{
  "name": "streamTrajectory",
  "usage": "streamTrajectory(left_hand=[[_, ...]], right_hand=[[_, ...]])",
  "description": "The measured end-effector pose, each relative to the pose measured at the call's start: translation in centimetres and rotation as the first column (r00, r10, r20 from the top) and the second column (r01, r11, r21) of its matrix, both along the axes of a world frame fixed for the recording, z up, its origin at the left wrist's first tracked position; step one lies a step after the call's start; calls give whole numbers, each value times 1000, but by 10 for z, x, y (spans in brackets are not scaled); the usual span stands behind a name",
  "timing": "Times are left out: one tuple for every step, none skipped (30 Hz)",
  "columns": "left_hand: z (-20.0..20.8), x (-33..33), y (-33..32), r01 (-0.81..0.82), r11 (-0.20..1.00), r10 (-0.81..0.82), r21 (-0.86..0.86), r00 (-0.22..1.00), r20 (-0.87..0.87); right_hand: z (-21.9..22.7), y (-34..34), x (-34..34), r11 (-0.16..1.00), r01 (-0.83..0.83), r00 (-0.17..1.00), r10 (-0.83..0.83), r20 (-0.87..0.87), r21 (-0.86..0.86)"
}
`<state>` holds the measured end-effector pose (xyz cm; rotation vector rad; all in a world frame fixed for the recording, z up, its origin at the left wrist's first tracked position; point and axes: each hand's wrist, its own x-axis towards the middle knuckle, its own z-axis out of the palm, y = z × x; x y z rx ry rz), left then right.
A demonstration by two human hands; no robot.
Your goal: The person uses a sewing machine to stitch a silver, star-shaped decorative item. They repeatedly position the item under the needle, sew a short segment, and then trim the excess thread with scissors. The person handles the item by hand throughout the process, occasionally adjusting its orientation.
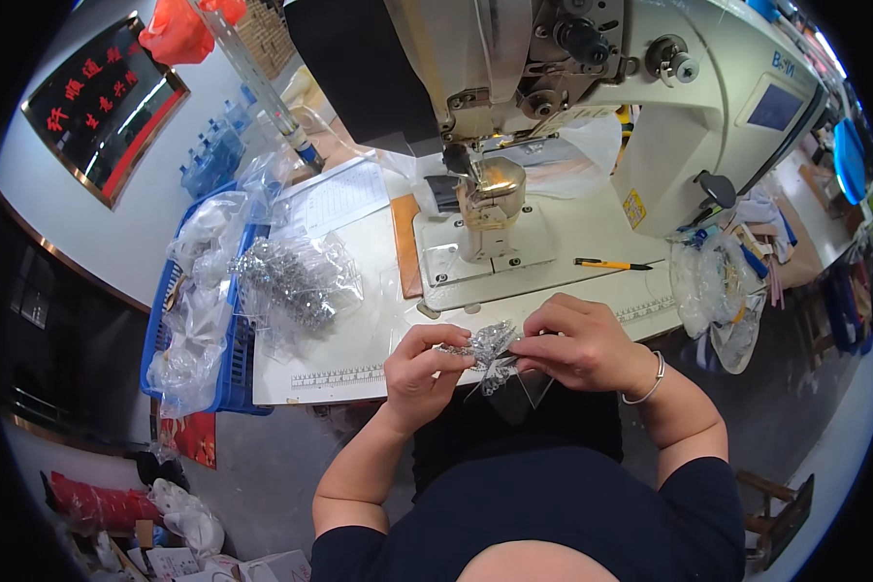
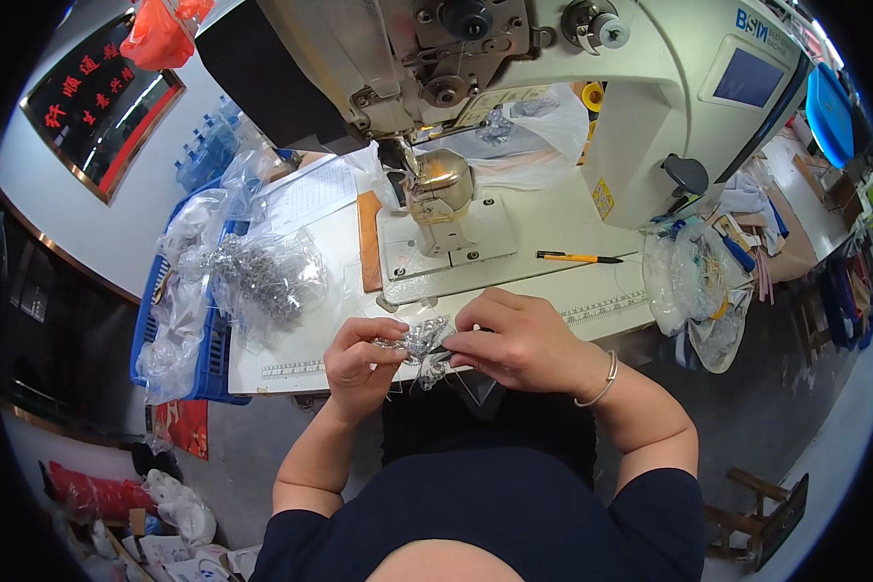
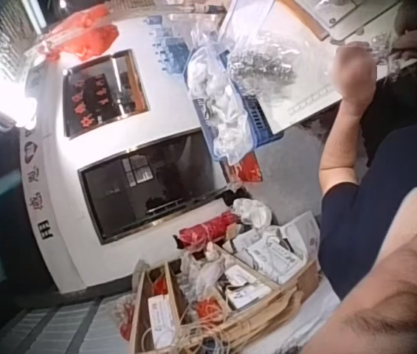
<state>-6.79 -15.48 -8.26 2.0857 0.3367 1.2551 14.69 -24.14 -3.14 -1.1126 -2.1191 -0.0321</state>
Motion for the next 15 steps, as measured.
streamTrajectory(left_hand=[[-1, 0, 1, 10, 1000, -10, -27, 1000, 4], [-3, 1, 1, 18, 999, -18, -39, 1000, 11], [-5, 2, 2, 27, 998, -26, -52, 1000, 18], [-7, 2, 2, 35, 997, -34, -65, 999, 24], [-7, 2, 2, 31, 997, -30, -69, 999, 21], [-7, 1, 3, 23, 997, -22, -72, 1000, 19], [-8, 1, 3, 15, 997, -14, -75, 1000, 16], [-9, 0, 3, 14, 997, -13, -74, 1000, 9], [-10, -2, 3, 3, 998, -2, -68, 1000, 6], [-10, -4, 3, -11, 998, 12, -62, 1000, 2], [-12, -2, 1, -45, 997, 45, -62, 999, -4], [-12, -1, 2, -96, 994, 96, -47, 995, -7], [-9, 1, 5, -151, 988, 151, -25, 988, -12], [2, -1, 7, -220, 975, 221, 19, 975, -30], [7, -7, 12, -271, 961, 273, 52, 962, -20]], right_hand=[[-2, 1, 0, 1000, -14, 1000, 14, 8, 14], [-4, 1, 1, 999, -28, 999, 28, 16, 28], [-7, 2, 2, 998, -42, 999, 41, 23, 40], [-10, 3, 2, 998, -40, 999, 39, 23, 50], [-12, 3, 2, 998, -37, 999, 36, 23, 60], [-14, 5, 2, 997, -39, 999, 37, 23, 70], [-13, 5, 1, 998, -17, 1000, 17, -11, 55], [-10, 3, 1, 999, 4, 999, -2, -44, 39], [-8, 5, 0, 1000, 13, 997, -11, -73, 27], [-8, 6, -1, 1000, 12, 998, -12, -58, -1], [-11, 4, 3, 998, 69, 992, -68, -108, 4], [-15, 4, 9, 994, 108, 982, -103, -158, 19], [-20, 6, 14, 989, 142, 968, -131, -213, 36], [-22, 7, 19, 974, 224, 940, -206, -270, 35], [-23, 6, 23, 953, 301, 904, -277, -326, 23]])
